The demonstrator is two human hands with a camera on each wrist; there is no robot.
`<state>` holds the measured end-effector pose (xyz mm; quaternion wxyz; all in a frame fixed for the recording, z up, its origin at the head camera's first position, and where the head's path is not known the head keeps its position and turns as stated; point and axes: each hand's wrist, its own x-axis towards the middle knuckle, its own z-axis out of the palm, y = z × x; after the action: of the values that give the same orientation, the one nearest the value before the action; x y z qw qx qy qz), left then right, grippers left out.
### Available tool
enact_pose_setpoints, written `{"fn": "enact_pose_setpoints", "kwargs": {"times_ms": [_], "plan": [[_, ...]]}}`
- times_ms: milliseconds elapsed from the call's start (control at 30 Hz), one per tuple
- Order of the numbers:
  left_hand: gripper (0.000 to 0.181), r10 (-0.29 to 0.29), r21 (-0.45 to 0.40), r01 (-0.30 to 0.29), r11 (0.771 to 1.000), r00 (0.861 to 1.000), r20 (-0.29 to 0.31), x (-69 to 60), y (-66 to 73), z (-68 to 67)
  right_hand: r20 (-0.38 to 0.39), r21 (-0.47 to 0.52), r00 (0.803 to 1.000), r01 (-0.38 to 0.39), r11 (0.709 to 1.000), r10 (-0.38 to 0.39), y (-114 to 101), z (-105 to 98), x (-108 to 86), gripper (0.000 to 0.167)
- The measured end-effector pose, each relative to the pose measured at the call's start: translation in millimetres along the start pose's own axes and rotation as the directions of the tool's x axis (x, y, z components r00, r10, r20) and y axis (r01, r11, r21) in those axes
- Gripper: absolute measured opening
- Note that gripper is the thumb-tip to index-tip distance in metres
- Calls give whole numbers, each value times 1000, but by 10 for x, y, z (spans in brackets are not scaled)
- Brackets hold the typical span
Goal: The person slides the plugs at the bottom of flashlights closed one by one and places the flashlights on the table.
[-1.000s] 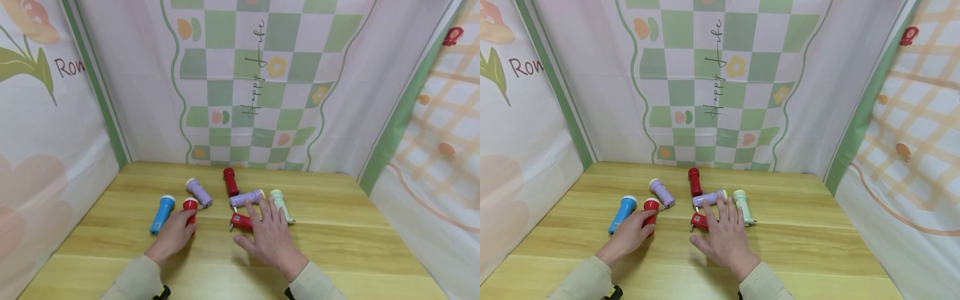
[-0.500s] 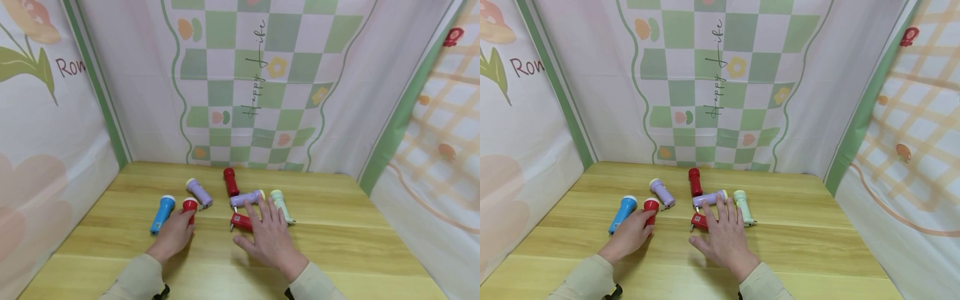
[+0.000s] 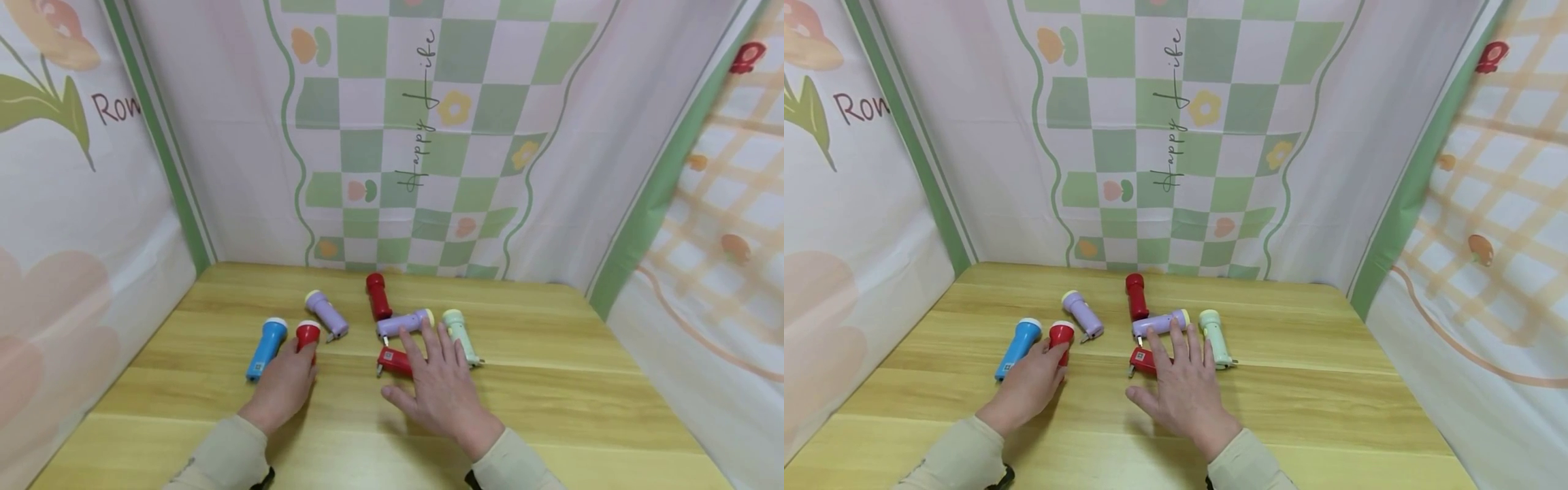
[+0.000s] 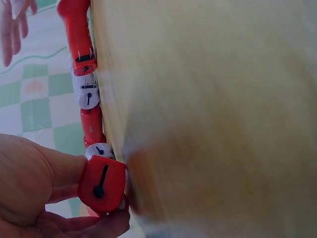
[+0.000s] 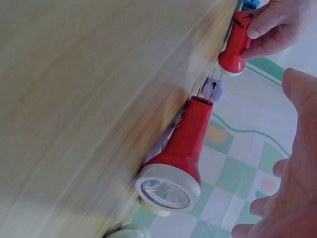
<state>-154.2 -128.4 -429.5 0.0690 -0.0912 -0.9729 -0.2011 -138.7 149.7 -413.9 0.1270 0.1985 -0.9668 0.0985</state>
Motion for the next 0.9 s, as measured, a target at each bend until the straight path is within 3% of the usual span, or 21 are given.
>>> {"fn": "enact_pose_setpoints", "kwargs": {"times_ms": [167, 300, 367, 467, 667, 900], "plan": [[26, -12, -48, 9, 999, 998, -67, -14, 17, 25, -6, 8, 1000, -2, 1000, 2, 12, 15, -6, 94], [27, 57, 55, -53, 997, 994, -89, -34, 28, 37, -15, 13, 1000, 1, 1000, -1, 12, 21, -12, 95], [26, 121, 147, -106, 983, 988, -95, -45, 27, 41, -15, 14, 1000, 1, 1000, 0, 11, 21, -15, 95], [17, 162, 211, -137, 968, 981, -104, -52, 26, 39, -5, 11, 1000, -6, 1000, 7, 12, 22, -17, 96], [10, 159, 268, -130, 955, 983, -88, -50, 28, 1, 13, 4, 1000, -13, 1000, 13, 17, 20, -19, 96], [12, 138, 276, -111, 955, 987, -82, -55, 19, -15, 23, 11, 1000, -11, 1000, 11, 20, 24, -16, 96]]}}
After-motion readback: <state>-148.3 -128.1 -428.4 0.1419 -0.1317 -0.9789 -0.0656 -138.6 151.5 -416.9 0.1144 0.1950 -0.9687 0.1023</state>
